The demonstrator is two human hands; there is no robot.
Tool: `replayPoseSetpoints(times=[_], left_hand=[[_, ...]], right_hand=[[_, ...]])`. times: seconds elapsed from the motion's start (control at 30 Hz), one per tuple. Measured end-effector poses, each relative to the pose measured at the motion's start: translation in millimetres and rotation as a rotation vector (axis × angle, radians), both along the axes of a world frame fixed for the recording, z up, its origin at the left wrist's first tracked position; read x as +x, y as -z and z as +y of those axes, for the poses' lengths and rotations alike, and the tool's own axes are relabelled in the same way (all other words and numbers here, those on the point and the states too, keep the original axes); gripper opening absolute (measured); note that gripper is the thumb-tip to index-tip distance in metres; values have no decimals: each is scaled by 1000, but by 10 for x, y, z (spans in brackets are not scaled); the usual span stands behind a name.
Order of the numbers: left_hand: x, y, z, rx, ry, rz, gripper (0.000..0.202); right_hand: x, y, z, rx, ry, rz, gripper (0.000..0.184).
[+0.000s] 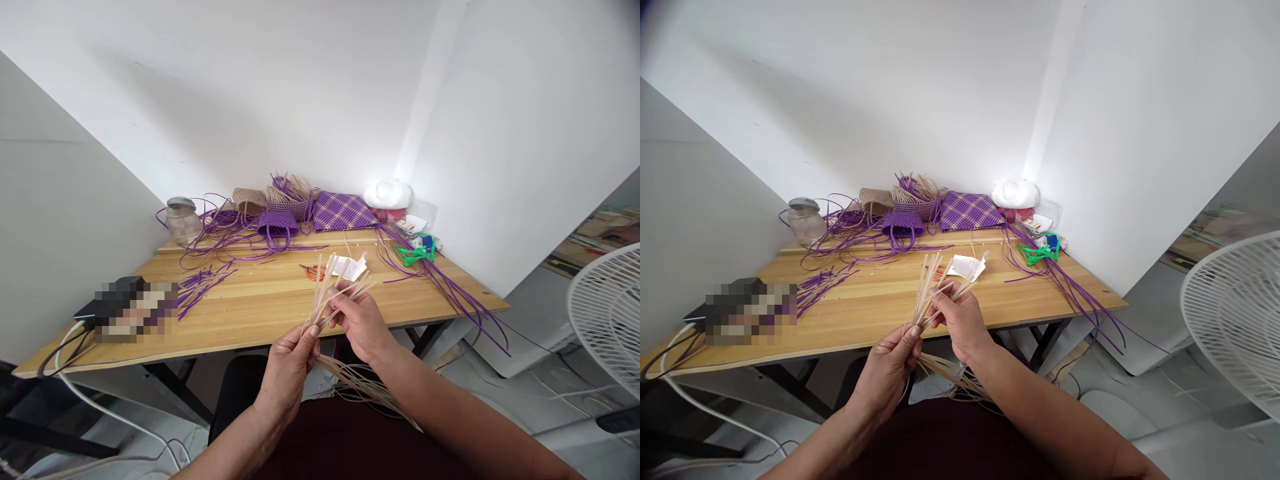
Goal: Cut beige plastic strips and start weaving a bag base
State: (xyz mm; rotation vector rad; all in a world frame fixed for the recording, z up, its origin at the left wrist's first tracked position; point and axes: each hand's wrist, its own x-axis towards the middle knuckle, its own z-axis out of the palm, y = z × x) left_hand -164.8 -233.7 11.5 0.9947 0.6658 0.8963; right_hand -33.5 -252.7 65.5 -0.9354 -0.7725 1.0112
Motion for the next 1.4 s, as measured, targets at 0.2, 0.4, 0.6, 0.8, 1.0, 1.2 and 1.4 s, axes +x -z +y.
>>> replayPoseSetpoints(times=[0.2,0.4,0.6,0.8,1.0,1.2,1.4], left_hand=[[5,20,10,-12,-3,-11,35],[7,18,0,-45,2,-38,33],[-2,-17,-17,-132,14,-70,33],[-1,-26,-25,-173,30,-89,34],[-15,-5,-23,-174,37,-81,35],[-5,0,-20,-167,30,-68,35],[2,-8,-20,-148,21,-56,38]], right_hand=[[7,17,6,-4,33,-39,29],[1,22,16,-29,51,-43,31],[-8,3,-1,-31,54,-36,32],[-34,-1,4,-31,62,-88,30],[-52,12,7,-42,109,-91,30],[-43,9,-5,-50,102,-104,30],[-49,3,-1,-39,121,-88,30]])
